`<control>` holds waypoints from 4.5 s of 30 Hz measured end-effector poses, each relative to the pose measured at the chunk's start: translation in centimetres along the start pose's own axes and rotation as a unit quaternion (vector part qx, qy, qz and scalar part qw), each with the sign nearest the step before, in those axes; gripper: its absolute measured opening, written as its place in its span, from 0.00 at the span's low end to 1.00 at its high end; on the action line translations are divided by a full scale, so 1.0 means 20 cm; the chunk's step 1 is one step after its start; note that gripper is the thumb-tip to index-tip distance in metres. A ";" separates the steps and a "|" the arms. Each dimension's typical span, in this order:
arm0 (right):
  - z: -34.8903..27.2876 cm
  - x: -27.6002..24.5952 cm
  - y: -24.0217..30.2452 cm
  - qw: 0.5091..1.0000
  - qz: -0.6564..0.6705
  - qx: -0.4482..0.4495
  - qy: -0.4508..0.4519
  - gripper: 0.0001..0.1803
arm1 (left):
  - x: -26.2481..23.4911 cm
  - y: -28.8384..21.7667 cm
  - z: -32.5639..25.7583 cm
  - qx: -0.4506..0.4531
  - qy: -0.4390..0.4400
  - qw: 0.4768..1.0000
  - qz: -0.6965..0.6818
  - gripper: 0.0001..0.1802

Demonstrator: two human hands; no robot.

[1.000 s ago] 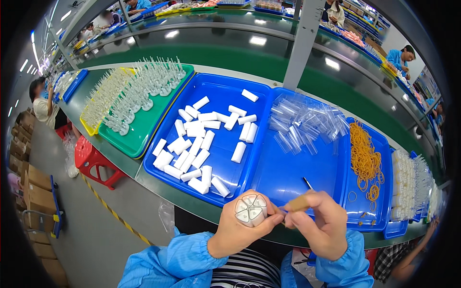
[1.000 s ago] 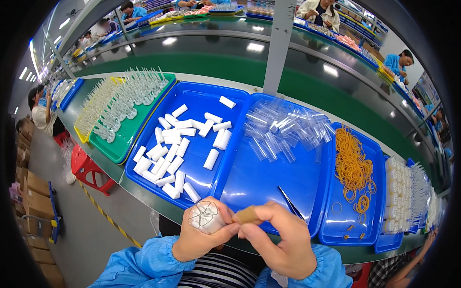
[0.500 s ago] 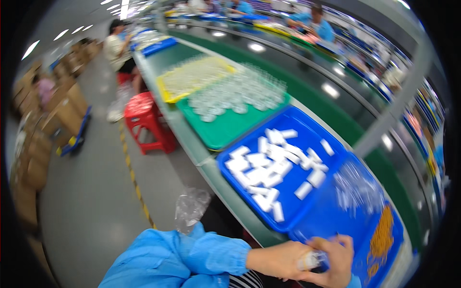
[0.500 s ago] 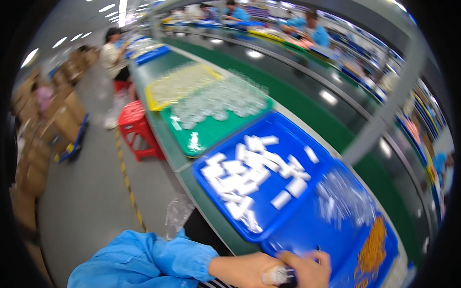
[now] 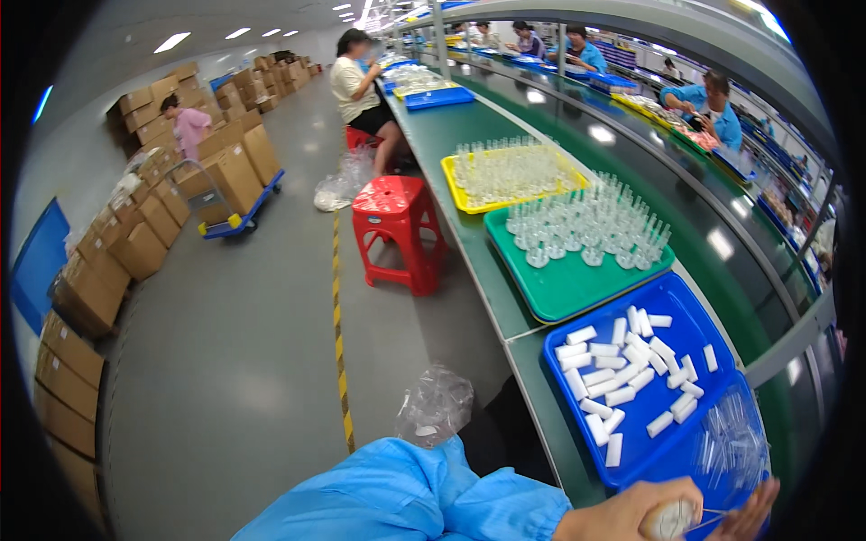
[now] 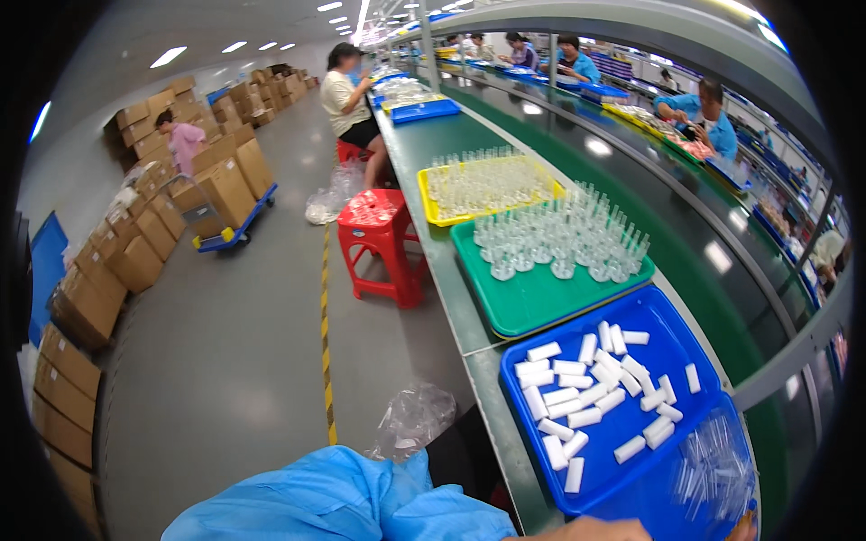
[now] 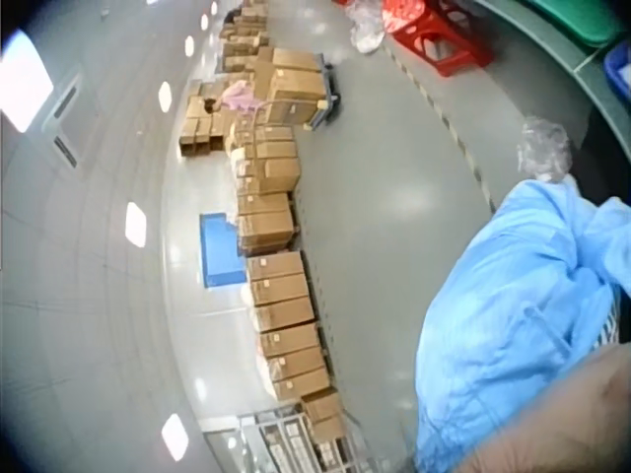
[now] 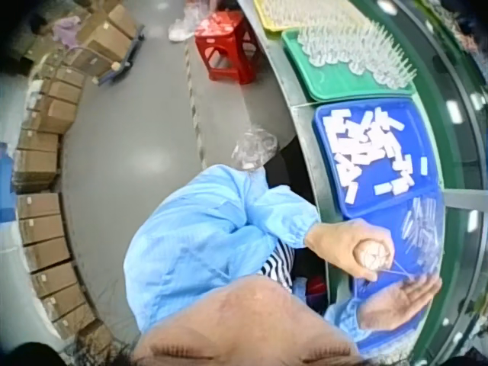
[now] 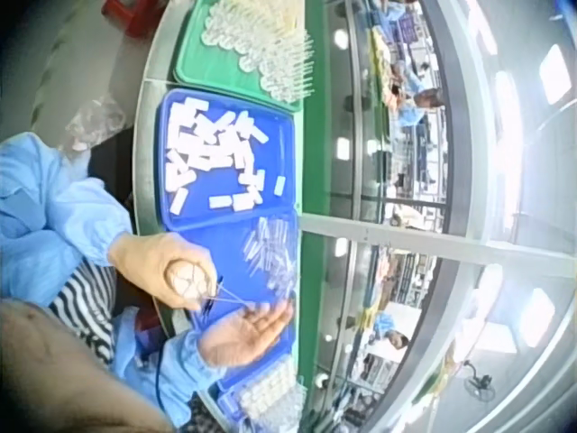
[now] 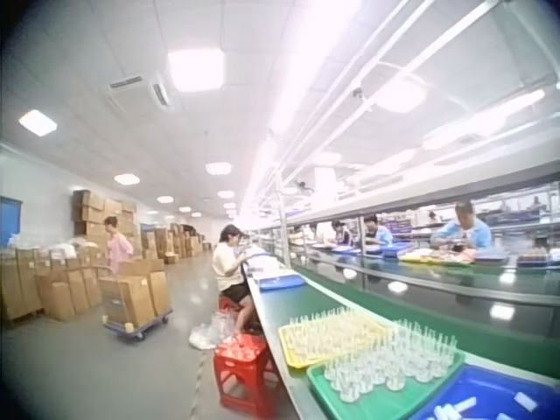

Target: The person assembles small white cylindrical components by inserting clear plastic tubes into them. They then secure the assembled units with yellow rubber bands and place the finished items into a tray. The process is repeated continuously with materials organized in blue trays on a factory workbench.

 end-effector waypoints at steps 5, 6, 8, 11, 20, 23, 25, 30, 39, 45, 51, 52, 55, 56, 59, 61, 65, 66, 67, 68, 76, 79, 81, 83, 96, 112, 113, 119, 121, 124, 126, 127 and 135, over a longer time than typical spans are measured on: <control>0.12 -0.18 -0.28 0.949 -0.301 0.030 0.085 0.60 | 0.08 0.14 -0.06 -0.136 0.117 0.984 0.000 0.21; 0.12 -0.19 -0.30 0.958 -0.247 0.070 0.128 0.60 | 0.03 0.13 -0.06 -0.203 0.100 0.972 0.061 0.24; 0.03 -0.13 -0.28 0.949 -0.207 0.068 0.227 0.59 | -0.05 0.17 -0.05 -0.142 0.004 0.963 0.228 0.33; -0.10 0.05 -0.17 0.816 -0.380 -0.075 0.429 0.52 | -0.07 0.18 -0.05 -0.182 0.042 0.941 0.281 0.55; -0.21 0.01 -0.24 0.813 -0.383 -0.042 0.437 0.28 | 0.04 0.21 -0.11 -0.092 0.099 0.939 0.315 0.51; -0.16 0.00 -0.21 0.843 -0.312 -0.017 0.437 0.35 | 0.00 0.18 -0.09 -0.177 0.060 0.950 0.252 0.51; -0.14 -0.02 -0.14 0.813 -0.396 -0.097 0.416 0.40 | -0.03 0.22 -0.08 -0.278 0.040 0.949 0.146 0.49; -0.18 -0.10 -0.19 0.772 -0.473 -0.136 0.403 0.40 | 0.01 0.25 -0.12 -0.385 0.084 0.916 -0.068 0.49; -0.13 -0.17 -0.17 0.827 -0.410 -0.061 0.379 0.41 | -0.09 0.17 -0.11 -0.166 0.116 0.964 0.175 0.48; -0.16 -0.13 -0.17 0.824 -0.373 -0.025 0.425 0.39 | -0.13 0.16 -0.12 -0.114 0.116 0.967 0.195 0.43; -0.15 -0.14 -0.18 0.826 -0.395 -0.037 0.401 0.36 | -0.13 0.21 -0.15 -0.173 0.119 0.963 0.167 0.47; -0.15 -0.14 -0.18 0.824 -0.406 -0.049 0.392 0.35 | -0.12 0.21 -0.15 -0.198 0.099 0.967 0.123 0.48; -0.16 -0.10 -0.15 0.781 -0.488 -0.146 0.361 0.35 | -0.09 0.23 -0.16 -0.252 0.049 0.966 0.016 0.48; -0.18 -0.10 -0.15 0.775 -0.492 -0.161 0.362 0.36 | -0.08 0.24 -0.17 -0.277 0.037 0.960 0.007 0.46; -0.22 -0.09 -0.14 0.756 -0.500 -0.189 0.379 0.37 | -0.06 0.24 -0.17 -0.304 0.013 0.952 -0.023 0.36; -0.18 -0.11 -0.10 0.818 -0.448 -0.106 0.345 0.37 | -0.07 0.24 -0.17 -0.323 0.017 0.946 -0.031 0.35; -0.16 -0.21 -0.18 0.889 -0.331 0.092 0.304 0.36 | -0.06 0.22 -0.19 -0.335 0.066 0.940 -0.011 0.34; -0.17 -0.22 -0.20 0.892 -0.303 0.142 0.304 0.36 | -0.05 0.21 -0.19 -0.334 0.077 0.940 -0.006 0.34; -0.17 -0.21 -0.21 0.894 -0.300 0.139 0.304 0.33 | -0.04 0.21 -0.18 -0.328 0.092 0.940 -0.003 0.35; -0.17 -0.22 -0.22 0.894 -0.303 0.141 0.299 0.32 | -0.03 0.21 -0.18 -0.344 0.083 0.935 -0.018 0.34; -0.14 -0.22 -0.24 0.917 -0.243 0.180 0.259 0.29 | -0.03 0.22 -0.18 -0.365 0.050 0.927 -0.064 0.30; -0.14 -0.24 -0.25 0.910 -0.233 0.215 0.267 0.31 | -0.03 0.22 -0.18 -0.398 0.058 0.910 -0.097 0.29; -0.14 -0.23 -0.24 0.905 -0.271 0.168 0.282 0.32 | -0.02 0.21 -0.18 -0.397 0.055 0.911 -0.094 0.28; -0.14 -0.22 -0.23 0.897 -0.294 0.155 0.292 0.33 | -0.02 0.21 -0.18 -0.389 0.056 0.916 -0.085 0.28; -0.18 -0.12 -0.15 0.777 -0.485 -0.161 0.369 0.44 | 0.00 0.27 -0.24 -0.475 0.045 0.867 -0.142 0.28; -0.17 -0.15 -0.13 0.775 -0.457 -0.100 0.424 0.43 | 0.03 0.27 -0.23 -0.491 0.075 0.844 -0.202 0.27; -0.17 -0.15 -0.14 0.765 -0.466 -0.100 0.432 0.42 | 0.03 0.27 -0.24 -0.485 0.093 0.850 -0.184 0.27; -0.18 -0.17 -0.14 0.762 -0.467 -0.142 0.426 0.43 | 0.04 0.28 -0.21 -0.445 0.095 0.885 -0.105 0.27; -0.17 -0.17 -0.12 0.808 -0.397 -0.072 0.429 0.44 | 0.02 0.27 -0.23 -0.427 0.109 0.895 -0.065 0.27; -0.17 -0.22 -0.10 0.857 -0.331 -0.032 0.393 0.41 | 0.04 0.23 -0.23 -0.328 0.140 0.934 -0.005 0.29; -0.18 -0.29 -0.14 0.856 -0.331 0.071 0.391 0.34 | 0.11 0.20 -0.22 -0.336 0.078 0.938 -0.013 0.40; -0.19 -0.34 -0.13 0.862 -0.321 0.112 0.376 0.32 | 0.16 0.20 -0.21 -0.357 0.101 0.928 -0.015 0.42; -0.12 -0.92 0.40 0.866 -0.487 -0.105 -0.036 0.23 | 0.22 0.22 -0.11 -0.252 0.225 0.936 0.103 0.34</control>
Point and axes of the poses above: each hand's wrist, its own z-axis towards the middle knuckle, its own x-axis out of the palm, y = z × x, the point moved 5 cm from there along z, towards the middle knuckle, and after that the axes turned 1 degree about -y, right-handed, at the moved point
